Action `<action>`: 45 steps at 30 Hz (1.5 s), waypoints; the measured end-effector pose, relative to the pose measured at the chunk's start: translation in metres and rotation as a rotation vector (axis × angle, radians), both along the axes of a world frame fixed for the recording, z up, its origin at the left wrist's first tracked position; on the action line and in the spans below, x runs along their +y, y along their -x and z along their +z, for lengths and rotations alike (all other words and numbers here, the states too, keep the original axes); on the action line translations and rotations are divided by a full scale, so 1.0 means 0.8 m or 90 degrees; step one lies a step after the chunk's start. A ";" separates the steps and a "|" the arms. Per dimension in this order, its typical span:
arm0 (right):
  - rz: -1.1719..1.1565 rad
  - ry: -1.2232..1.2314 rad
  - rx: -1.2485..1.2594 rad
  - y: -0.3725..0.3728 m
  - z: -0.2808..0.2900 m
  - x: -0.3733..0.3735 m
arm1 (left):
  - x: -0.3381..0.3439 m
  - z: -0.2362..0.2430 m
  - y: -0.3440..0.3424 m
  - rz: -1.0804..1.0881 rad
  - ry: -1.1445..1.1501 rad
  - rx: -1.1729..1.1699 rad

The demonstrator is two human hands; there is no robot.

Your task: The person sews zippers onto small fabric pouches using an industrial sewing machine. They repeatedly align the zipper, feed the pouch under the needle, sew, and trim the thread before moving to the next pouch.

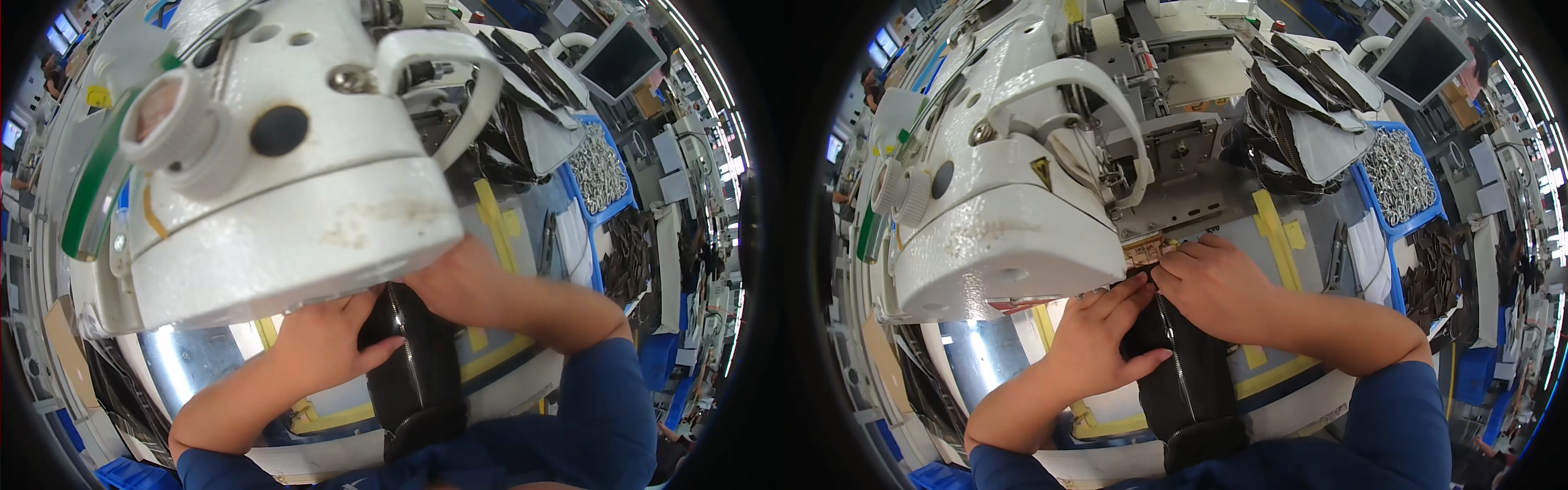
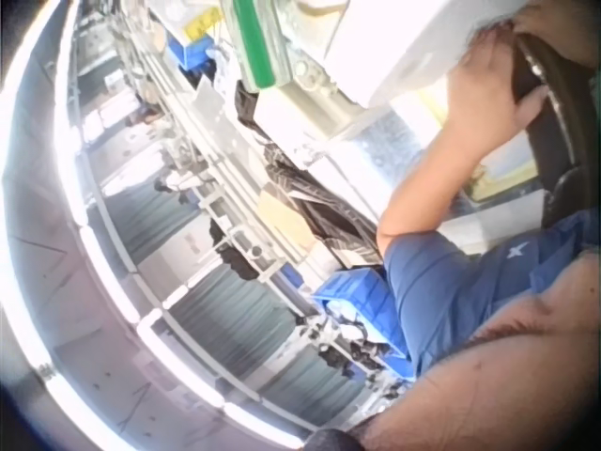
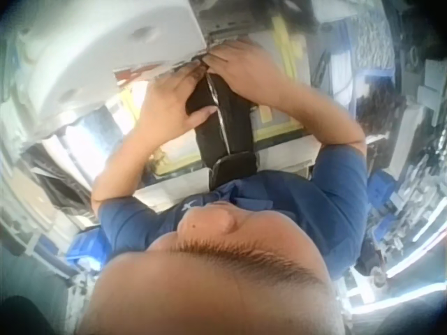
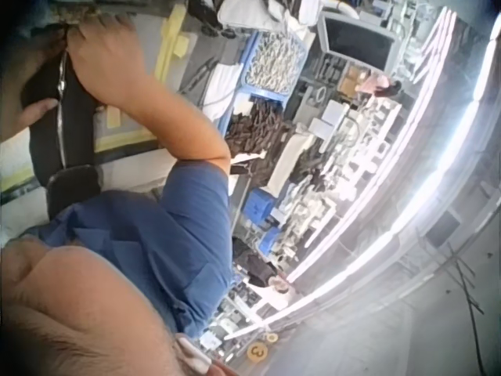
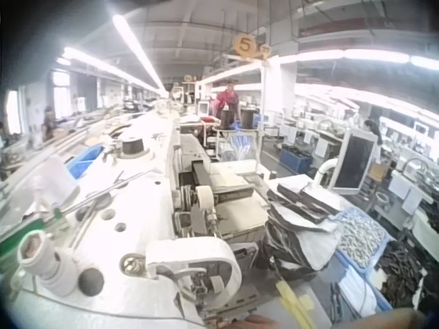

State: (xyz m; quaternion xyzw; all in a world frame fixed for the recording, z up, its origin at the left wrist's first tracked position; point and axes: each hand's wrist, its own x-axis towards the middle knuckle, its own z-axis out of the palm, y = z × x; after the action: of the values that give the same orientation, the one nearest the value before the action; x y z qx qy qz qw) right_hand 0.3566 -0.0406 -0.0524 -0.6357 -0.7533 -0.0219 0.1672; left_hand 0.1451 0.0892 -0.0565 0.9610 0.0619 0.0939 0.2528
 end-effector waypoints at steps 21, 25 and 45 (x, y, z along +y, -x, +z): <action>-0.056 0.081 -0.010 0.040 -0.005 0.028 | 0.019 0.027 0.009 0.071 0.048 0.060; -0.038 0.044 -0.033 0.042 0.000 0.031 | 0.022 0.026 0.009 0.074 0.037 0.060; 0.014 0.040 0.025 0.029 -0.002 0.026 | 0.010 0.023 0.013 0.066 -0.064 0.066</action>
State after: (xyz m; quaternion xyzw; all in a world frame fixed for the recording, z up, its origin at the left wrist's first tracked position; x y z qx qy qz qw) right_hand 0.3334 -0.0196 -0.0542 -0.6328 -0.7570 0.0163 0.1619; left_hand 0.1351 0.0975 -0.0384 0.9715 0.1196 0.0601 0.1955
